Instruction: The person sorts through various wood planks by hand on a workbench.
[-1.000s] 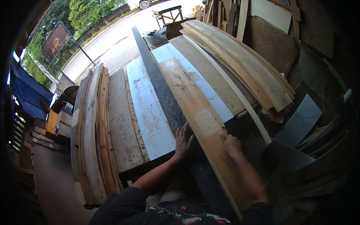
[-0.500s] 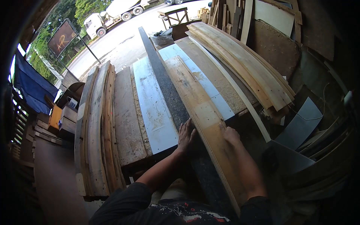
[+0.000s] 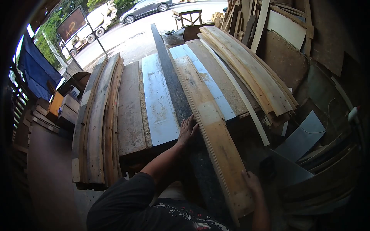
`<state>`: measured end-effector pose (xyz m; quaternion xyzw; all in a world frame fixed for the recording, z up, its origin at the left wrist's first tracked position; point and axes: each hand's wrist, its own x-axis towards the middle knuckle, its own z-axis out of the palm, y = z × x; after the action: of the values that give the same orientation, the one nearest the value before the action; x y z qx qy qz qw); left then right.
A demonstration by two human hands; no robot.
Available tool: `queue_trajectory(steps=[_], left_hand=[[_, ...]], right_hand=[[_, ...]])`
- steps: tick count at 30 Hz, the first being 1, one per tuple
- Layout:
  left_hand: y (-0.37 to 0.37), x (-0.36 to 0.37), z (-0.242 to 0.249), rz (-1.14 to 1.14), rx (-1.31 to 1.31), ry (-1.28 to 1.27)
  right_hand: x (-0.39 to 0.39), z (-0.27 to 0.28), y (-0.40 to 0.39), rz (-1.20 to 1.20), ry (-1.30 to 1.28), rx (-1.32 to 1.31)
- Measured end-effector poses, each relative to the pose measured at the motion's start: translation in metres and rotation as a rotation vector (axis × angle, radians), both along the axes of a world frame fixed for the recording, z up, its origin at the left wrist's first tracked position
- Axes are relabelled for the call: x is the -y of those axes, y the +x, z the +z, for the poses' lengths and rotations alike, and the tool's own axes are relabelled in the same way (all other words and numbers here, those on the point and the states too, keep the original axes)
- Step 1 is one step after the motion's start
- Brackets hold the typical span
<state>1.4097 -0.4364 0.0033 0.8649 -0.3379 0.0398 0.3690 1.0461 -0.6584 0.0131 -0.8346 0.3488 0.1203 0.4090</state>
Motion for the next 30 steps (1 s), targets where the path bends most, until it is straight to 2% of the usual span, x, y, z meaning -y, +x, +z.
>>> queue_trajectory(steps=[7, 12, 21, 25, 30], left_hand=[[0.002, -0.001, 0.003, -0.011, -0.019, -0.010], [0.003, -0.003, 0.000, -0.022, -0.013, -0.018], [0.002, -0.002, -0.001, -0.005, -0.018, -0.011], [0.001, -0.003, -0.001, -0.004, -0.024, -0.017], [0.003, -0.002, -0.003, -0.011, -0.024, -0.018]], right_hand=[[-0.036, 0.014, 0.009, -0.120, -0.218, -0.006], [-0.035, 0.003, 0.013, -0.103, -0.266, 0.012], [-0.032, 0.004, 0.041, -0.072, -0.267, 0.035], [-0.026, -0.012, 0.055, -0.059, -0.275, 0.070], [-0.028, 0.002, 0.081, -0.057, -0.275, 0.052]])
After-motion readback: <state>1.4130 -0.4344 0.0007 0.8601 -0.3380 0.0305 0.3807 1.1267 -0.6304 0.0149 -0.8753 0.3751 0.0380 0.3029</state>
